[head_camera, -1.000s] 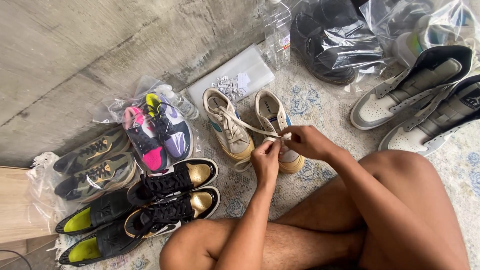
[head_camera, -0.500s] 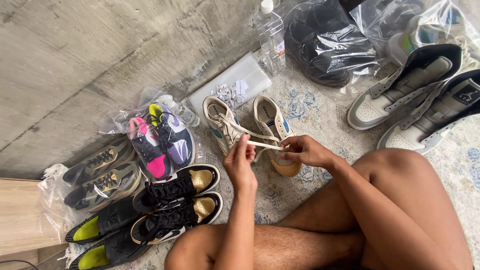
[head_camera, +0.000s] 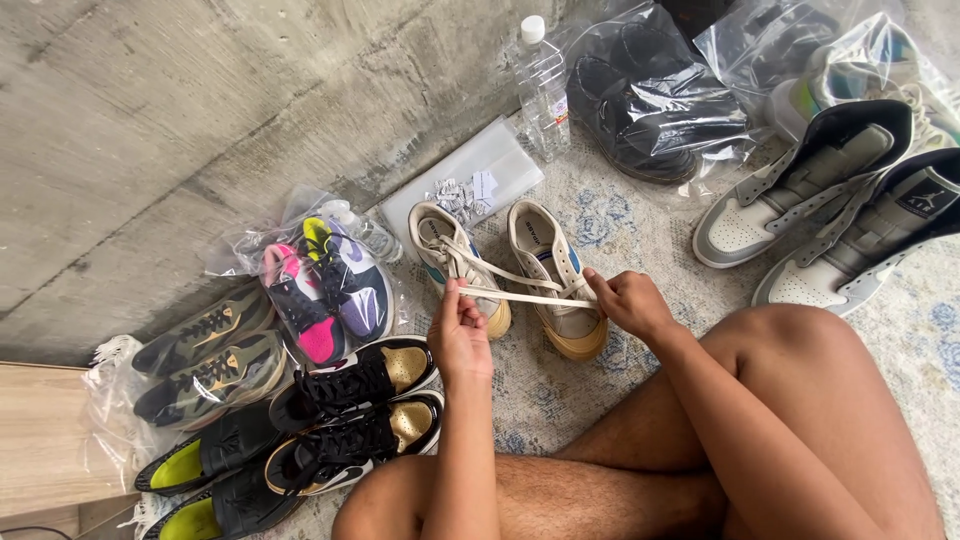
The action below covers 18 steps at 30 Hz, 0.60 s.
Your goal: The person sits on a rug and laces a pair of beige sneakers. They thread the laces through the eyelets, pull them tight, and tie a knot.
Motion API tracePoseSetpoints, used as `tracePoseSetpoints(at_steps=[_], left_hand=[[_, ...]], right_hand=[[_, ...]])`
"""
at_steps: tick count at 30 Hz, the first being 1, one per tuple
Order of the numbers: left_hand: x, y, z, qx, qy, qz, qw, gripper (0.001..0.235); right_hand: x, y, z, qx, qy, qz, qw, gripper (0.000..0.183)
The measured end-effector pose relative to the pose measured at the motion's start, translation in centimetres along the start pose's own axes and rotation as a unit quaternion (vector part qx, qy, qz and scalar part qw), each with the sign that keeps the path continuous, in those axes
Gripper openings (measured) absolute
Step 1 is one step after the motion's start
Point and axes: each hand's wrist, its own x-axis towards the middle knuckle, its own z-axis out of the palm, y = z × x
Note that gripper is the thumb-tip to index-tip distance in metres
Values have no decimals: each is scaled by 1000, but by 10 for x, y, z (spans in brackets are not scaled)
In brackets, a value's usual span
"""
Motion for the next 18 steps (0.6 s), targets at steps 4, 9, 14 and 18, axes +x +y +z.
tracePoseSetpoints(at_steps=[4,9,14,18], left_hand=[[-27,-1,16,22,-6,-4,1000,25],[-59,-17,35,71,-54,-35,995,24],[-54,-39,29,81,-82,-76,990,19],[-47,-29,28,34,-77,-134,987,13]], right_hand=[[-26,-26,-13,2,32,-167,985,68],[-48,-50,-12,233,-45,-322,917,27],[-61,-62,-12,308,-70,-339,886,12],[-60,-65,-26,341,-152,-308,875,8]])
